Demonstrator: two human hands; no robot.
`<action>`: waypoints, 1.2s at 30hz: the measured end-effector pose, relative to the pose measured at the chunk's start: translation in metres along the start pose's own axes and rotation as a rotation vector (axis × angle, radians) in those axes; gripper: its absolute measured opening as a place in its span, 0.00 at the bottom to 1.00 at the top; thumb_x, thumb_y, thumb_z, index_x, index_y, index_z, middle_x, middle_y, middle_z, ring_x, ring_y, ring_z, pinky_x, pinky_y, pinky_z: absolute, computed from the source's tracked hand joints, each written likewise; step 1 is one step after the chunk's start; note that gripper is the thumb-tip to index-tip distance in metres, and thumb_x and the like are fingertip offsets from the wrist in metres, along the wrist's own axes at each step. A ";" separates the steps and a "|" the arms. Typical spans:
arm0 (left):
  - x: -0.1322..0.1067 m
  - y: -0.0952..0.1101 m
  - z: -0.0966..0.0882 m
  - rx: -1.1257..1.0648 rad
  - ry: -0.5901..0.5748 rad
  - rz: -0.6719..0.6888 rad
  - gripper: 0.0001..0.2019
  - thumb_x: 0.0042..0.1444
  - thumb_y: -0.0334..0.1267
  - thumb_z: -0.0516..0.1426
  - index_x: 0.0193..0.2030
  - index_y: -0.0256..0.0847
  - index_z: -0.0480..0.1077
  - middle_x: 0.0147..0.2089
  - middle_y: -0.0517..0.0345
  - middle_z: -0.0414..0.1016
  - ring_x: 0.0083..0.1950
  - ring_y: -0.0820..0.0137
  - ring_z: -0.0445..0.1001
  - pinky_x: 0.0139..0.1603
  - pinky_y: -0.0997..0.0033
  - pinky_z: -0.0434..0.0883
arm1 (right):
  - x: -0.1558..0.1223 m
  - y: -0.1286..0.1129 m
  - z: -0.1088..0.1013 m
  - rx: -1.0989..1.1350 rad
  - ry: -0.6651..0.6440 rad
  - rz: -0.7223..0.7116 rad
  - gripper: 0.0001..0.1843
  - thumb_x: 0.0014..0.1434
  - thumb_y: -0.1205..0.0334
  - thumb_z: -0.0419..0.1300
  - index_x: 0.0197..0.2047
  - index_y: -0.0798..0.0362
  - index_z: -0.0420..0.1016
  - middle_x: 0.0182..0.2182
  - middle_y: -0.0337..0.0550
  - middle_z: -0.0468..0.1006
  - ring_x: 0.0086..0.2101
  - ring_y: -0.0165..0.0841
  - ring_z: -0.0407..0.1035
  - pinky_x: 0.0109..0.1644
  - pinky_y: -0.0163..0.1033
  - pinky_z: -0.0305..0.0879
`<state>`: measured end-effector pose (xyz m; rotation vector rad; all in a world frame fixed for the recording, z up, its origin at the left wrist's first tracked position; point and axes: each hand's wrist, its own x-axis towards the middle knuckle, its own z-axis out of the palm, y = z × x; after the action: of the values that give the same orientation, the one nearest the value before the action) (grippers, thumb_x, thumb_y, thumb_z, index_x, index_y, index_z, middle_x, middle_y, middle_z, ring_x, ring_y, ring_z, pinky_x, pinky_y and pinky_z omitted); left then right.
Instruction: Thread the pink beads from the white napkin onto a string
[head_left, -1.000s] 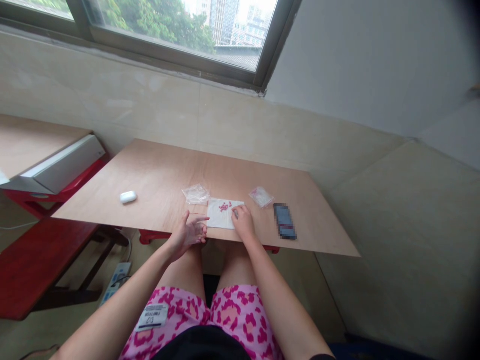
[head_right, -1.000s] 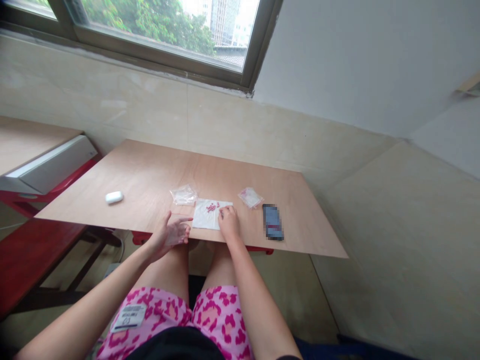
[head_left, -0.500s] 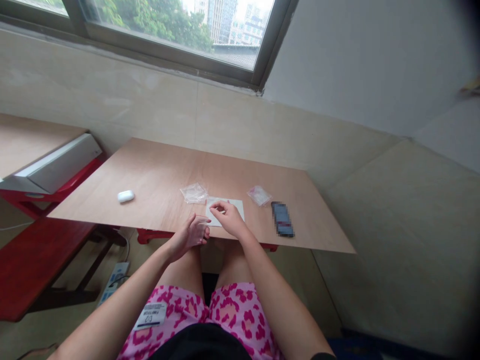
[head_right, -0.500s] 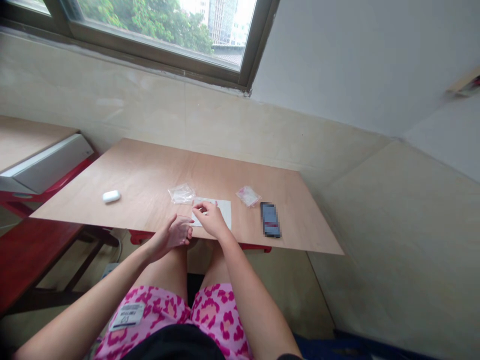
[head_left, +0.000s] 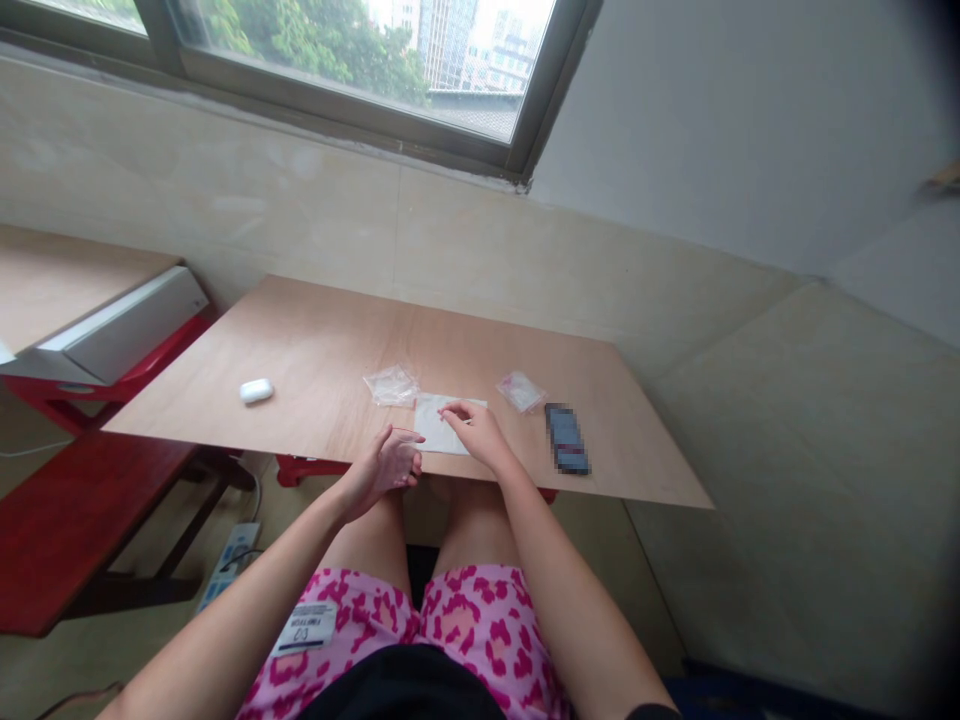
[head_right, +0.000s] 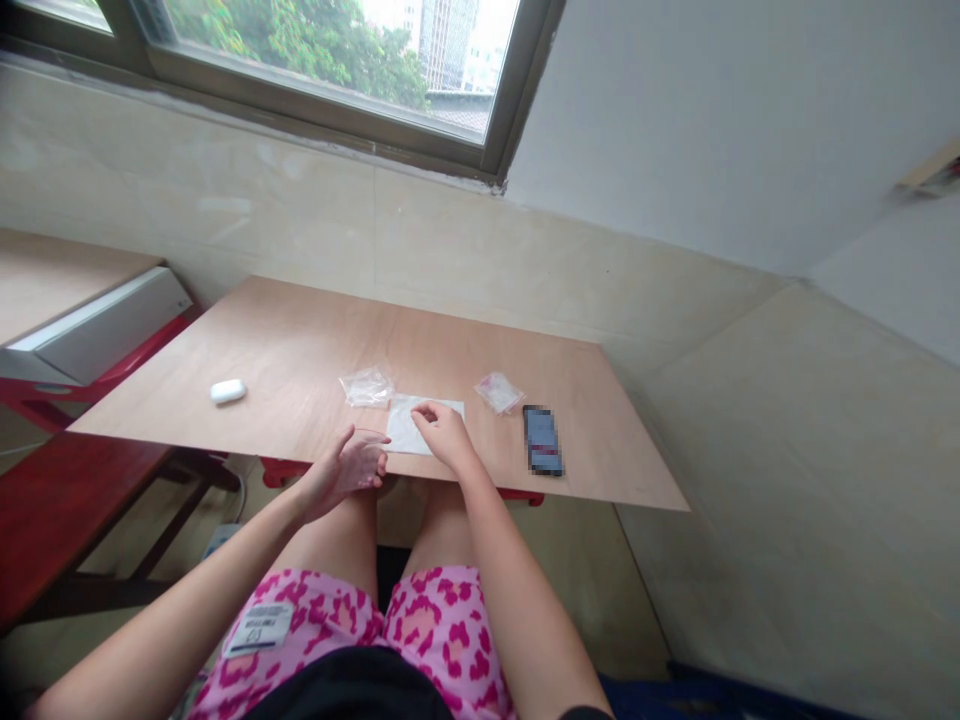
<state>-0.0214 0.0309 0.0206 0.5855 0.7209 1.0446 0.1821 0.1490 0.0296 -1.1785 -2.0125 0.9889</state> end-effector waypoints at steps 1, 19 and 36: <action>0.000 0.001 0.000 -0.007 0.003 0.002 0.30 0.67 0.66 0.49 0.53 0.40 0.74 0.37 0.53 0.75 0.38 0.63 0.74 0.42 0.66 0.69 | 0.000 0.011 -0.003 -0.105 0.053 0.018 0.12 0.67 0.60 0.57 0.43 0.52 0.82 0.41 0.44 0.85 0.41 0.36 0.77 0.49 0.38 0.71; 0.006 -0.004 -0.007 -0.046 0.068 0.000 0.32 0.67 0.67 0.48 0.52 0.39 0.74 0.35 0.52 0.74 0.37 0.62 0.75 0.40 0.64 0.73 | -0.008 0.059 0.013 -0.536 0.093 -0.079 0.19 0.67 0.67 0.57 0.59 0.49 0.79 0.50 0.51 0.77 0.52 0.41 0.71 0.61 0.42 0.65; 0.011 -0.008 -0.012 -0.022 0.093 -0.037 0.33 0.67 0.67 0.48 0.53 0.39 0.74 0.35 0.52 0.75 0.34 0.64 0.75 0.35 0.69 0.70 | -0.002 0.063 0.018 -0.494 0.144 -0.078 0.11 0.66 0.66 0.61 0.50 0.51 0.80 0.47 0.49 0.78 0.50 0.41 0.71 0.59 0.42 0.66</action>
<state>-0.0227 0.0387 0.0039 0.5054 0.7978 1.0499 0.1969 0.1622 -0.0331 -1.3594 -2.2310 0.3587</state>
